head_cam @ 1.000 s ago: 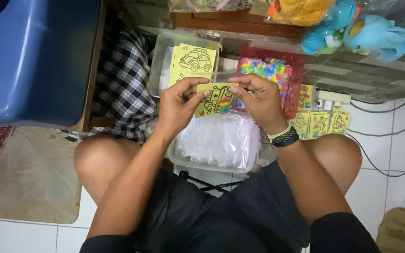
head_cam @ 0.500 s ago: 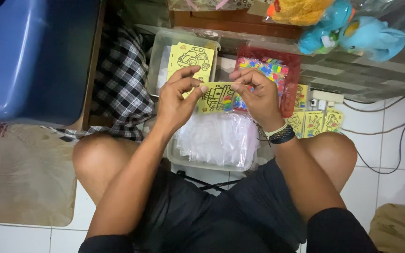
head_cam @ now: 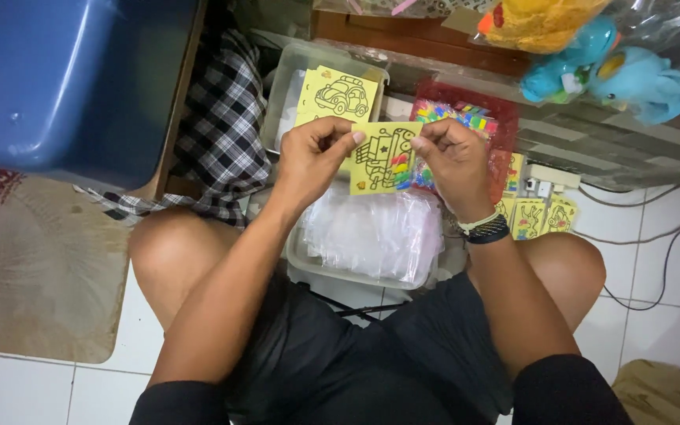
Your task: A person is packaging small illustrated cards and colorful stickers into individual plastic bags.
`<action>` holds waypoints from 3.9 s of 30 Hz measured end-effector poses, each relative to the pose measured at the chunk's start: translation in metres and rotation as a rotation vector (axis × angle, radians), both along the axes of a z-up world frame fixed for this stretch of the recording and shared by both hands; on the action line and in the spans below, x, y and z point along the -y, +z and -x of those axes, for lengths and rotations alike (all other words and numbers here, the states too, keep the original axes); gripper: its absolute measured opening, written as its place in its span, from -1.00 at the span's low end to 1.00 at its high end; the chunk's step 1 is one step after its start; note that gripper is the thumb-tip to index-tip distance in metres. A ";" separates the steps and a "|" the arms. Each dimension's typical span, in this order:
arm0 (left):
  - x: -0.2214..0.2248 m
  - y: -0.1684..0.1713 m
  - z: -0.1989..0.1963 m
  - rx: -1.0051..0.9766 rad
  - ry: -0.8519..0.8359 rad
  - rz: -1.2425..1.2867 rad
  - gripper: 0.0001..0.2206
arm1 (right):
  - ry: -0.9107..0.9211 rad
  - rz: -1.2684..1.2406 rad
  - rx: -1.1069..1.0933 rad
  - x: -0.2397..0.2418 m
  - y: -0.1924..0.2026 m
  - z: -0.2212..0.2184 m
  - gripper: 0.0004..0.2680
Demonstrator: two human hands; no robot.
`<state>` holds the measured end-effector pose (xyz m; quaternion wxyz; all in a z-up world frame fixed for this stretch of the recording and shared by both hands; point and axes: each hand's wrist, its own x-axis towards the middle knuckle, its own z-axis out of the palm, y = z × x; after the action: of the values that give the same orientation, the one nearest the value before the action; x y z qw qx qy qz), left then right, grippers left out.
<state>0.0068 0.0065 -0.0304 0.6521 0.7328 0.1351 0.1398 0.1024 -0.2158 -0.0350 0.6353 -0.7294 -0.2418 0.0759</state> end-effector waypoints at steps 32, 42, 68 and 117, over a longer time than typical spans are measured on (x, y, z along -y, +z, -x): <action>0.078 -0.095 0.000 -0.578 -0.808 -0.863 -0.37 | -0.415 0.014 0.486 0.180 0.107 -0.021 -0.94; 0.081 -0.090 -0.002 -0.582 -0.792 -0.956 -0.34 | -0.967 0.269 0.216 0.397 -0.109 0.042 -0.93; 0.091 -0.085 -0.003 -0.811 -0.723 -1.048 -0.42 | -1.133 0.759 -0.154 0.536 -0.417 0.013 -0.91; 0.002 0.014 0.010 0.041 -0.246 -0.582 -0.65 | 0.134 0.007 -0.407 -0.019 0.019 0.013 -0.86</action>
<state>-0.0037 0.0040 -0.0168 0.4295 0.8966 -0.0135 0.1073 0.0892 -0.1972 -0.0155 0.6620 -0.6836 -0.1562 0.2645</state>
